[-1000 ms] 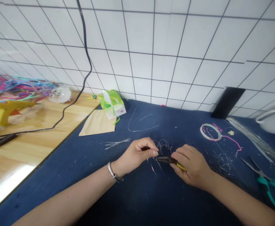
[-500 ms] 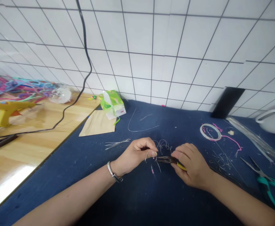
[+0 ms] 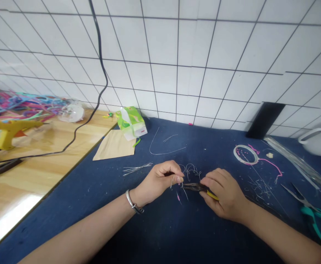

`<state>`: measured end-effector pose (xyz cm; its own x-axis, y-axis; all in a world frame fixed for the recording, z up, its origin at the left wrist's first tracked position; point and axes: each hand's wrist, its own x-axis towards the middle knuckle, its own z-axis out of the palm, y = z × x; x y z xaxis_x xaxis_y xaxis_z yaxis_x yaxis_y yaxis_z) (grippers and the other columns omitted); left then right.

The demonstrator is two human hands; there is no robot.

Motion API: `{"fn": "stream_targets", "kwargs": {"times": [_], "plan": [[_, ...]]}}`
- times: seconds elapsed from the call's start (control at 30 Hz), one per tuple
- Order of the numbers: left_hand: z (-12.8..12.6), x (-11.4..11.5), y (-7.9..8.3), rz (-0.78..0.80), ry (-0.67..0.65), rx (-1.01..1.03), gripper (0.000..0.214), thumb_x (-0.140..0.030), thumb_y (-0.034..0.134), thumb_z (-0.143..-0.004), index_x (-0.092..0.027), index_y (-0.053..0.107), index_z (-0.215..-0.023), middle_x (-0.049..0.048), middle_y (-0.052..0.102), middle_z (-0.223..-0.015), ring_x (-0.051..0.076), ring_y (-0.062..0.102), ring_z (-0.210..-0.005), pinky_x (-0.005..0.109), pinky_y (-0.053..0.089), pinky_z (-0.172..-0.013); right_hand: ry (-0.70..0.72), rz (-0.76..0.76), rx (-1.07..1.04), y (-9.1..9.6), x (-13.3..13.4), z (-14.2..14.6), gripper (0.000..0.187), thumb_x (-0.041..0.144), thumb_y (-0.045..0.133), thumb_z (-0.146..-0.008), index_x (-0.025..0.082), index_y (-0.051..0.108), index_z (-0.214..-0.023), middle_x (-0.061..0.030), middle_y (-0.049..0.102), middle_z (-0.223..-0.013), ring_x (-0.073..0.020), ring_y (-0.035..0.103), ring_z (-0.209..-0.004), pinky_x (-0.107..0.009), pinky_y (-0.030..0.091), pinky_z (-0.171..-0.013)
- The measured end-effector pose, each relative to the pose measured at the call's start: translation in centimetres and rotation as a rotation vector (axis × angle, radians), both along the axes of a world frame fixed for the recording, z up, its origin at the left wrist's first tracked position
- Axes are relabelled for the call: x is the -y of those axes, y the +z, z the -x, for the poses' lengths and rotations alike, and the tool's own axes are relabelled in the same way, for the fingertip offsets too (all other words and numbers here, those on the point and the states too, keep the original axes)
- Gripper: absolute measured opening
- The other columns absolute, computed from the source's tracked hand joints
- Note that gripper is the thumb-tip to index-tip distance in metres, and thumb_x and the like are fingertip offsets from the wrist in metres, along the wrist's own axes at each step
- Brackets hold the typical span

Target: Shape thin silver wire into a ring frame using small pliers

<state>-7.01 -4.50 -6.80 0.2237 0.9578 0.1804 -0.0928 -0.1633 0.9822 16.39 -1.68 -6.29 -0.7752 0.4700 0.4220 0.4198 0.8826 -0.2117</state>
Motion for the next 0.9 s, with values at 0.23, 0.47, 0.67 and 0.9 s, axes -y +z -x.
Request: {"fn": "stream_targets", "kwargs": {"times": [0.23, 0.47, 0.67, 0.9], "plan": [[0.1, -0.1, 0.2, -0.049, 0.031, -0.104, 0.006, -0.020, 0.062, -0.077, -0.015, 0.060, -0.077, 0.0014, 0.054, -0.075, 0.010, 0.050, -0.067, 0.023, 0.043, -0.062, -0.016, -0.021, 0.023, 0.0, -0.1, 0.0, 0.017, 0.024, 0.051, -0.080, 0.016, 0.056, -0.094, -0.0070, 0.055, -0.083, -0.0181, 0.048, -0.074, -0.035, 0.039, -0.067], [0.8, -0.5, 0.3, -0.072, 0.068, -0.134, 0.004, -0.017, 0.059, -0.078, -0.015, 0.057, -0.075, 0.0009, 0.055, -0.074, 0.010, 0.051, -0.068, 0.024, 0.043, -0.064, 0.008, -0.065, 0.069, 0.2, 0.2, -0.1, 0.017, 0.023, 0.051, -0.080, 0.016, 0.056, -0.095, -0.0061, 0.055, -0.080, -0.0174, 0.045, -0.070, -0.033, 0.038, -0.064], [0.9, -0.5, 0.3, -0.087, 0.049, -0.140, 0.003, -0.015, 0.059, -0.078, -0.015, 0.058, -0.076, 0.0009, 0.055, -0.075, 0.010, 0.050, -0.067, 0.024, 0.042, -0.063, -0.051, 0.042, 0.094, 0.2, -0.2, -0.1, 0.018, 0.024, 0.050, -0.081, 0.016, 0.056, -0.096, -0.0067, 0.055, -0.083, -0.0183, 0.046, -0.074, -0.035, 0.039, -0.067], [0.7, -0.4, 0.5, -0.151, 0.045, -0.199, 0.003, -0.014, 0.058, -0.079, -0.016, 0.060, -0.078, 0.0016, 0.055, -0.076, 0.010, 0.052, -0.069, 0.025, 0.043, -0.065, -0.090, 0.479, 0.048, 1.0, 0.0, 0.4, 0.016, 0.023, 0.052, -0.080, 0.020, 0.053, -0.095, -0.0017, 0.056, -0.083, -0.0138, 0.051, -0.074, -0.028, 0.042, -0.067]]}}
